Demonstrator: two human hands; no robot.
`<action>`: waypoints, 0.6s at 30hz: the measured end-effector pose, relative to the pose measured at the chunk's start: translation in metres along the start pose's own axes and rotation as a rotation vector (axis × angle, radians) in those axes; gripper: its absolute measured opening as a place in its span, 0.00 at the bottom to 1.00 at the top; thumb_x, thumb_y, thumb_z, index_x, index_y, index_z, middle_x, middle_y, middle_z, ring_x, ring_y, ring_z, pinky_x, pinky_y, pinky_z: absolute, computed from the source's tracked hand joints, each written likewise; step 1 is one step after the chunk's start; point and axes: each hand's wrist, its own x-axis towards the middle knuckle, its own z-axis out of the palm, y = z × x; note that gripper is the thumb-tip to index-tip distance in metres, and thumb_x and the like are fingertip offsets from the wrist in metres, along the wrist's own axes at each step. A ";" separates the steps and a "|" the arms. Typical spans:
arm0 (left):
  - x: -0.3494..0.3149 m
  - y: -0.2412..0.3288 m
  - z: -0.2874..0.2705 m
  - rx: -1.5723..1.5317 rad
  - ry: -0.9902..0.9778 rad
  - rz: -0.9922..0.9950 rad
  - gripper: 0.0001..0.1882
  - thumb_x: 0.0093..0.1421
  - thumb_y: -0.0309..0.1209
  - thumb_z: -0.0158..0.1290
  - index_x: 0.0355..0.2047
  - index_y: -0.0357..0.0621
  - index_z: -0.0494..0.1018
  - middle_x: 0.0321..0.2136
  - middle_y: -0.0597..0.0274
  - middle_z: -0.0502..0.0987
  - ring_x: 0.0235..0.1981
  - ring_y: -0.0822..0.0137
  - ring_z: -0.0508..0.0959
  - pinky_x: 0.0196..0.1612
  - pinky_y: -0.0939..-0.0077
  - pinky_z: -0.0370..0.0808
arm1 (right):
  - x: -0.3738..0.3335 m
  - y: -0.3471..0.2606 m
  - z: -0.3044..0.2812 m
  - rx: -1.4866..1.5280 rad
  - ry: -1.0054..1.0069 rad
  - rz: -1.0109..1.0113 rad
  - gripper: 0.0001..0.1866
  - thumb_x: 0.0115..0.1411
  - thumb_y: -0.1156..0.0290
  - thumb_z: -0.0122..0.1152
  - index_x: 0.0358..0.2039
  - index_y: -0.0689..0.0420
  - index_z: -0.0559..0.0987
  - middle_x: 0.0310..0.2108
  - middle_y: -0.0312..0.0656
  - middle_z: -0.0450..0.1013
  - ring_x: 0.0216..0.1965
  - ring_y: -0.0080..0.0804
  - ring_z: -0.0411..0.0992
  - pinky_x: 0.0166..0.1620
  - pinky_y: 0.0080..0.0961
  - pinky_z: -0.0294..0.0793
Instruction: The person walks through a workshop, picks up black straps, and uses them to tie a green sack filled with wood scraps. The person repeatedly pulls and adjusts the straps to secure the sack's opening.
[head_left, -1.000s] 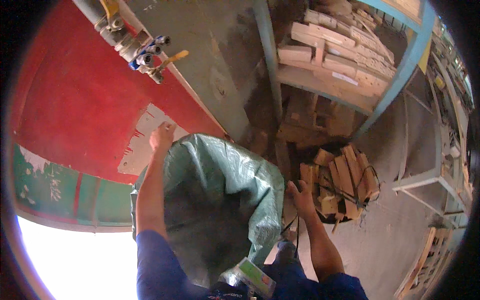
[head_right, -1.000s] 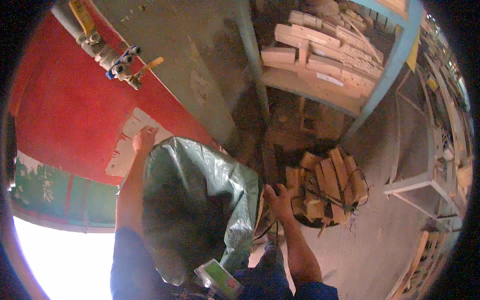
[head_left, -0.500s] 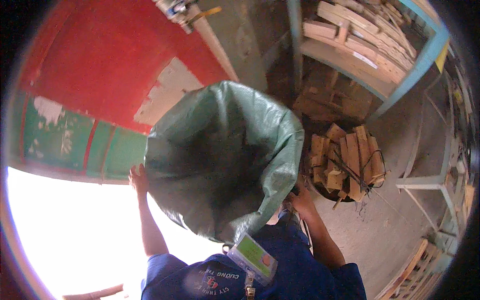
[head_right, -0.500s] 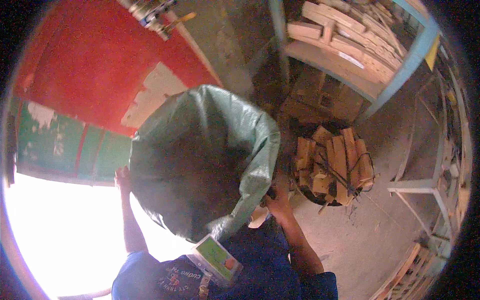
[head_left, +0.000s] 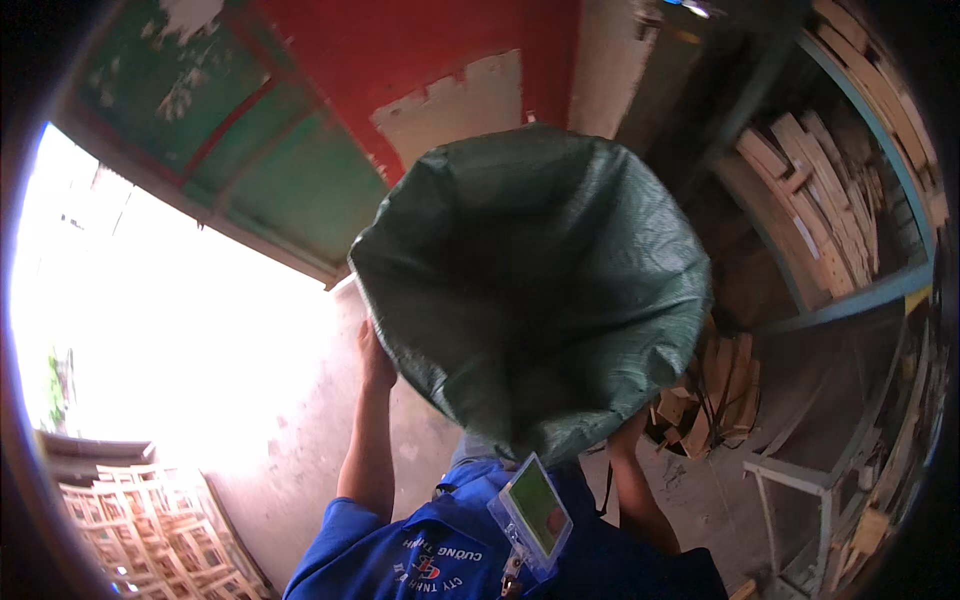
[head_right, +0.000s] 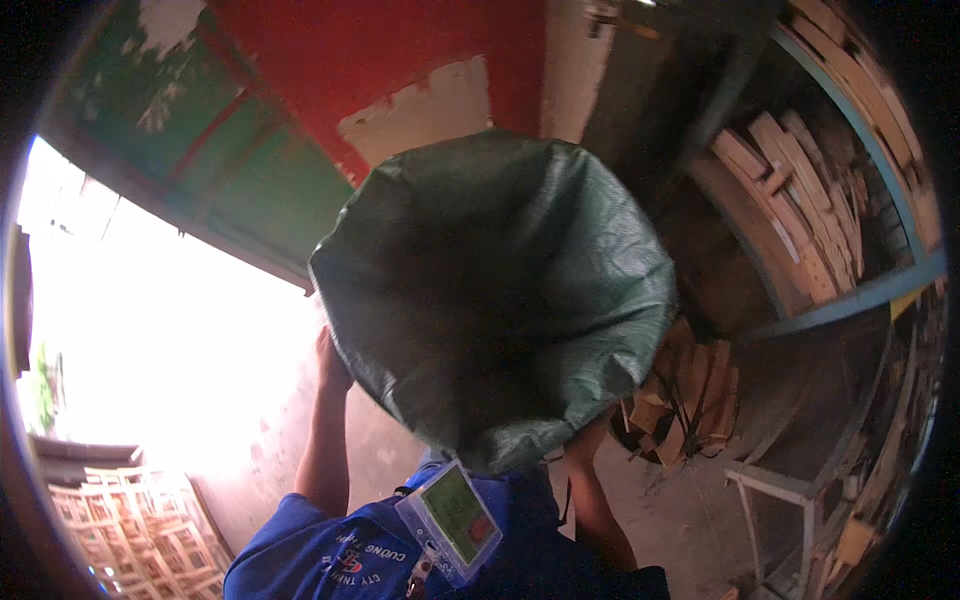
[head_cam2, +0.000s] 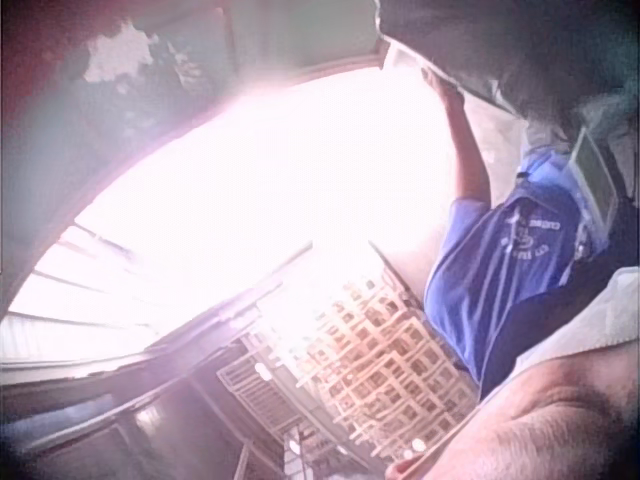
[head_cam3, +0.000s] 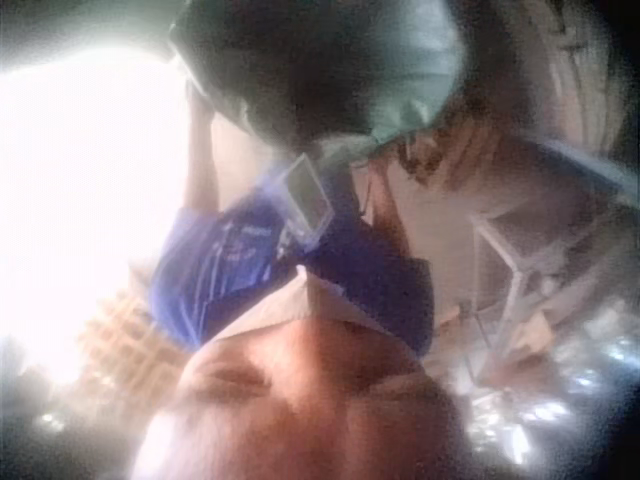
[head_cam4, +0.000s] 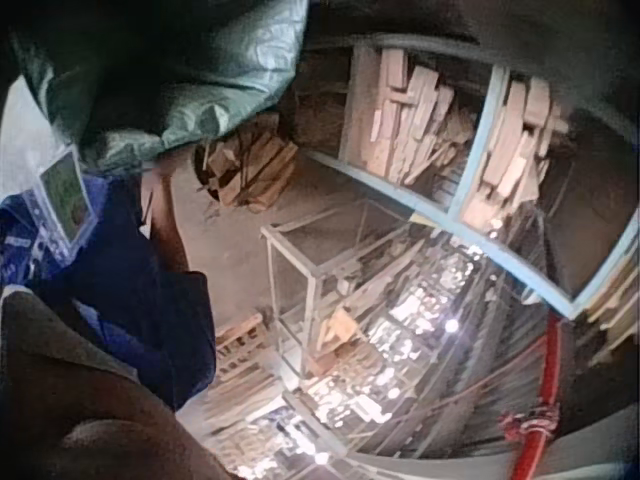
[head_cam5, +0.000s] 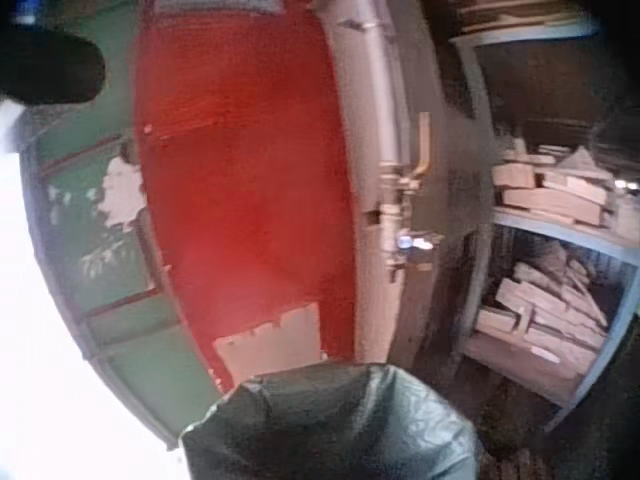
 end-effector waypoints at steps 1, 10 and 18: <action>0.001 -0.002 0.012 0.039 -0.049 -0.043 0.18 0.74 0.43 0.46 0.42 0.39 0.74 0.33 0.65 0.79 0.28 0.71 0.78 0.35 0.74 0.78 | -0.001 -0.001 -0.010 -0.156 -0.092 -0.098 0.29 0.70 0.59 0.56 0.64 0.61 0.63 0.59 0.47 0.68 0.58 0.43 0.67 0.61 0.40 0.65; 0.047 -0.037 -0.040 0.632 0.189 0.357 0.14 0.74 0.39 0.45 0.41 0.39 0.69 0.27 0.44 0.78 0.29 0.53 0.80 0.35 0.52 0.74 | 0.020 0.030 0.044 -0.704 -0.080 -0.070 0.32 0.70 0.54 0.56 0.66 0.60 0.63 0.56 0.47 0.70 0.55 0.40 0.69 0.56 0.37 0.68; 0.066 0.027 -0.060 0.094 -0.217 -0.270 0.36 0.69 0.61 0.46 0.55 0.37 0.67 0.41 0.52 0.79 0.40 0.59 0.80 0.43 0.61 0.78 | -0.003 -0.013 -0.002 -1.123 0.449 -0.281 0.36 0.69 0.50 0.57 0.68 0.60 0.63 0.53 0.47 0.73 0.51 0.38 0.72 0.51 0.34 0.71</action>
